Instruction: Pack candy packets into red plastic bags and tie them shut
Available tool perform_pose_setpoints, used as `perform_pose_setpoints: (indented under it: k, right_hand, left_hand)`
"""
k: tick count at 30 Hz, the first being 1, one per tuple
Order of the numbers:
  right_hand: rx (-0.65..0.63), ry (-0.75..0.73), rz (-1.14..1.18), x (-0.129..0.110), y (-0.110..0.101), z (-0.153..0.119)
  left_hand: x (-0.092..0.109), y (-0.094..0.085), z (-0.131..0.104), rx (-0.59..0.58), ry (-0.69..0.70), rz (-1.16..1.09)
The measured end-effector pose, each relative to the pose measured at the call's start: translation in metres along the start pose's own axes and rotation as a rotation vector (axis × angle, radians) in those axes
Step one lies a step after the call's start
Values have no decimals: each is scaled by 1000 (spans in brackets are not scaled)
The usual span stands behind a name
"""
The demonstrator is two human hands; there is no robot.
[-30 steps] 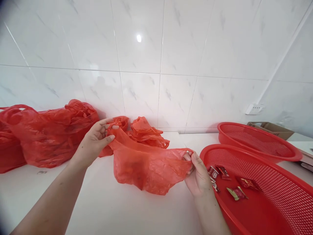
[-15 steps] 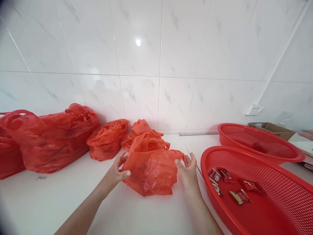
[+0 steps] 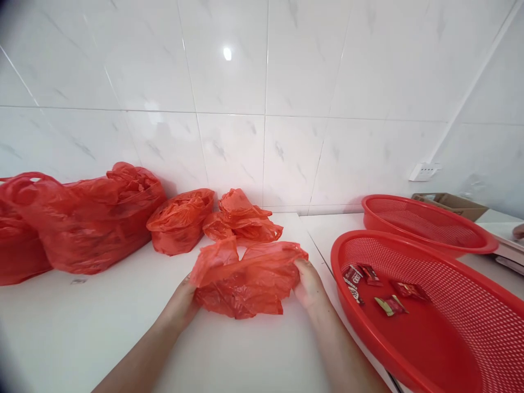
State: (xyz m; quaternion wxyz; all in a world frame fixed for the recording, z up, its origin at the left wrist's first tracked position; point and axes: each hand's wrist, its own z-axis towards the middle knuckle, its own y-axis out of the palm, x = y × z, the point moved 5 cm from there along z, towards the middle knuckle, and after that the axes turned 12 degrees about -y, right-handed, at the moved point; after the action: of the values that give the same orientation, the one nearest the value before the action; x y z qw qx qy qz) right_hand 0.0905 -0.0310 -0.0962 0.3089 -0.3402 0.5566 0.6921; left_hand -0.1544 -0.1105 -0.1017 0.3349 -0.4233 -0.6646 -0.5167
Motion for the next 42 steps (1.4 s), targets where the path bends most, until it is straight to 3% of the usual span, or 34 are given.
perform_pose_setpoints:
  k: [5, 8, 10, 15, 22, 28, 32, 35, 37, 40, 42]
  right_hand:
    - [69, -44, 68, -10, 11, 16]
    - [170, 5, 141, -14, 28, 32]
    - [168, 15, 232, -19, 42, 43]
    - [-82, -7, 368, -21, 73, 54]
    - [-386, 97, 49, 19, 76, 38]
    - [-696, 115, -227, 34, 103, 14]
    - [-780, 133, -238, 53, 118, -1]
    - [-640, 108, -258, 66, 113, 1]
    - [-523, 93, -296, 71, 104, 5]
    - [-377, 108, -333, 76, 92, 11]
    - [-319, 121, -337, 78, 87, 12]
  left_hand:
    - [1, -8, -1, -25, 10, -111]
    - [1, -5, -1, -86, 11, -149]
    - [2, -5, -1, -96, 16, -191]
    - [9, -11, -3, -43, 68, -294]
    - [22, -16, -6, 29, 111, -421]
    - [10, -5, 6, 86, 66, -458]
    - [2, 9, 24, 65, 138, -279]
    - [-6, 15, 31, 113, 170, -31]
    - [-8, 12, 27, 247, 237, 163]
    - [3, 16, 8, 437, 545, 535]
    - [9, 28, -4, 425, 735, 785]
